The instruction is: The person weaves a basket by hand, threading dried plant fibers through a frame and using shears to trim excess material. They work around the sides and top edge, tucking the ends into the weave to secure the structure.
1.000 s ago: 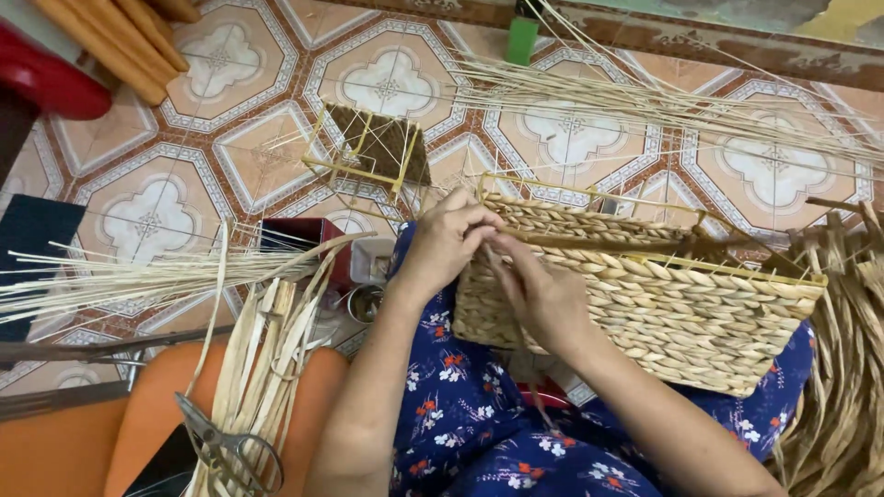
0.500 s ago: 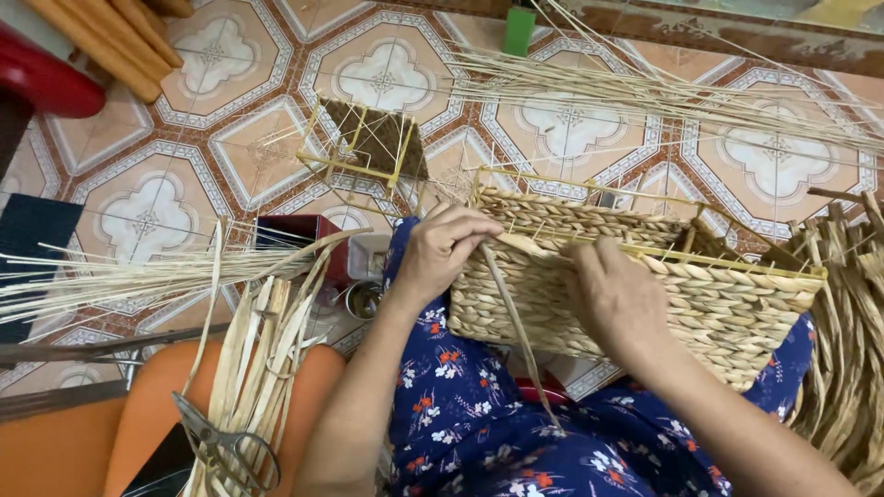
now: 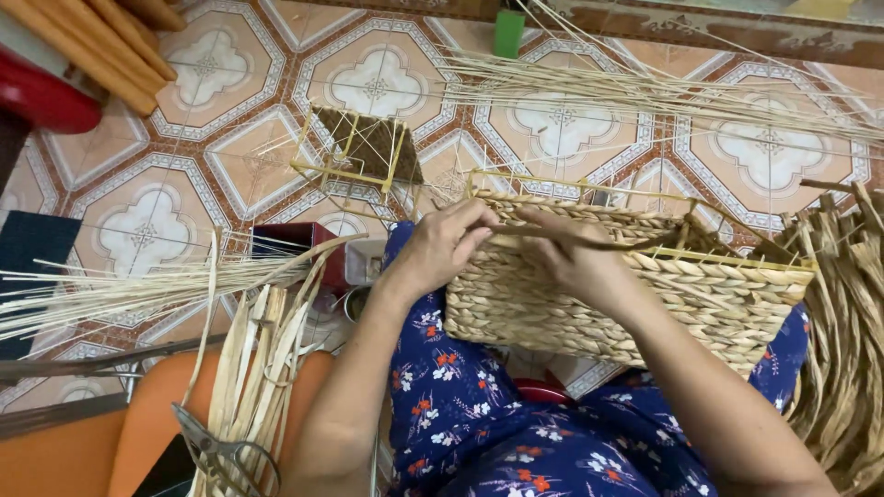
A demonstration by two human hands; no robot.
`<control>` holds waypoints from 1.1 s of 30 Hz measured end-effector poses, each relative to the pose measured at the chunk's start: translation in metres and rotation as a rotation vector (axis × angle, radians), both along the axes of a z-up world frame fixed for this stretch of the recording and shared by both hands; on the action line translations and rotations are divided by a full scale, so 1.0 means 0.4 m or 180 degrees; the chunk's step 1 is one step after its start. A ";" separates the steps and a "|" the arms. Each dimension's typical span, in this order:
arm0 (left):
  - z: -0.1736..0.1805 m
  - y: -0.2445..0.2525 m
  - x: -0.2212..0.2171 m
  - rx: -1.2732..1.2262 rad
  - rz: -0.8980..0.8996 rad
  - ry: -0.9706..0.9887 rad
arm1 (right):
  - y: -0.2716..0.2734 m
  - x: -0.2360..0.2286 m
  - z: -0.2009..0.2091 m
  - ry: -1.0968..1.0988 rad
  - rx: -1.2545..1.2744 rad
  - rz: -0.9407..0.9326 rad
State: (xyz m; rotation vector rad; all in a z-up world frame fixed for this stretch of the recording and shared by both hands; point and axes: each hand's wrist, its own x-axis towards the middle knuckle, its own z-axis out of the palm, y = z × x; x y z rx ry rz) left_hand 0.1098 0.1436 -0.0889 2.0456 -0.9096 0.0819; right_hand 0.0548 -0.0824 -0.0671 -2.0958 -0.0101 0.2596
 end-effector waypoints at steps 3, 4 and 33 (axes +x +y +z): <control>0.023 -0.001 0.003 -0.0140 0.0038 0.0987 | 0.039 0.019 -0.051 -0.0612 -0.1031 0.0170; 0.030 -0.002 0.001 -0.0194 0.0114 0.1832 | 0.046 0.023 -0.078 -0.0909 -0.1445 0.0189; -0.055 -0.047 -0.046 -0.0978 0.0333 0.0832 | -0.058 -0.170 -0.037 -0.1719 -0.2408 0.0283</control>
